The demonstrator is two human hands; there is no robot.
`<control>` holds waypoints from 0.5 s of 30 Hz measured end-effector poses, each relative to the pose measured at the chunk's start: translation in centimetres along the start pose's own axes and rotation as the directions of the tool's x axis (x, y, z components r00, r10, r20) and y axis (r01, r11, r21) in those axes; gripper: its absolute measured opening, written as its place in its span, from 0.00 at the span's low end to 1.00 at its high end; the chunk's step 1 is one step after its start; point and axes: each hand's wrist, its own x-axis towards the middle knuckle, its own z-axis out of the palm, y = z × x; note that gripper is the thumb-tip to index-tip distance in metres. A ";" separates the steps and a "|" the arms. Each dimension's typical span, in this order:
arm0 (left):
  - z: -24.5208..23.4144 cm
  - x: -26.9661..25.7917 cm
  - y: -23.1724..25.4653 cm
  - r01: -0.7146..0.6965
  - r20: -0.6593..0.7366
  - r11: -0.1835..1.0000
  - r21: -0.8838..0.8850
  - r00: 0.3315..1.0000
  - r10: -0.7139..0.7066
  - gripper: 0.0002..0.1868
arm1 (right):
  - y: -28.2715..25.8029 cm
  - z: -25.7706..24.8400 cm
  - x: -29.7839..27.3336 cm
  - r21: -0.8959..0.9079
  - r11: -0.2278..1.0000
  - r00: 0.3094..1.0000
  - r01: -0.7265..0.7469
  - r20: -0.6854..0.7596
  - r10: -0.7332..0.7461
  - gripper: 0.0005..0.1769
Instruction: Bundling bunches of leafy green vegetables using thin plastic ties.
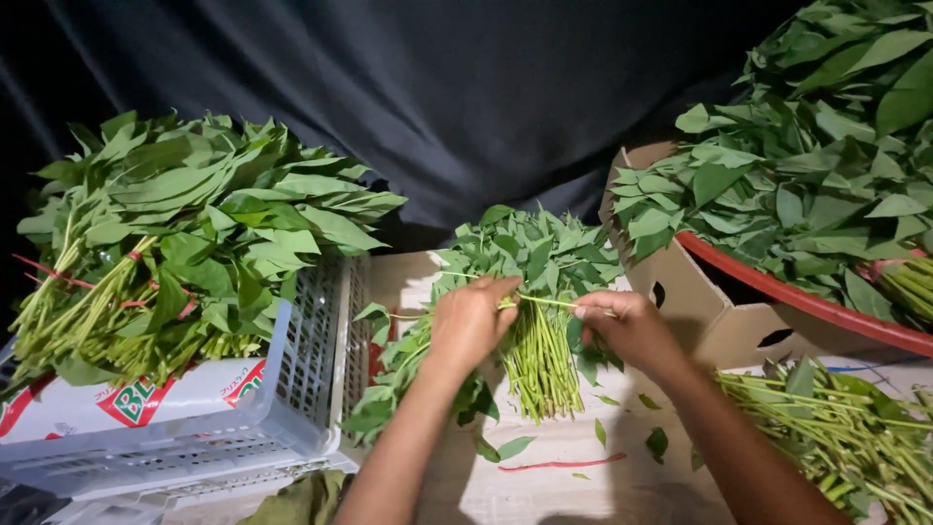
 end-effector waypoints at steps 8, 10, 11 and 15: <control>3.9 -0.3 -2.1 -0.011 0.215 0.992 0.129 0.976 -0.017 0.14 | -0.1 -0.3 0.5 -0.102 0.994 0.999 0.031 0.041 -0.027 0.12; 5.1 -0.6 -2.7 0.054 0.138 0.997 -0.050 0.989 -0.046 0.11 | -0.6 -0.3 0.0 -0.113 0.993 1.000 0.030 0.014 -0.028 0.11; 6.3 -0.4 -3.2 0.054 0.138 0.997 -0.051 0.989 -0.047 0.11 | -0.4 -0.1 0.1 -0.113 0.993 0.999 0.030 0.015 -0.028 0.11; 7.4 0.3 -4.3 0.213 -0.147 0.753 -0.622 0.913 -0.379 0.05 | 1.1 0.4 0.5 0.087 0.995 0.999 -0.043 -0.012 0.044 0.11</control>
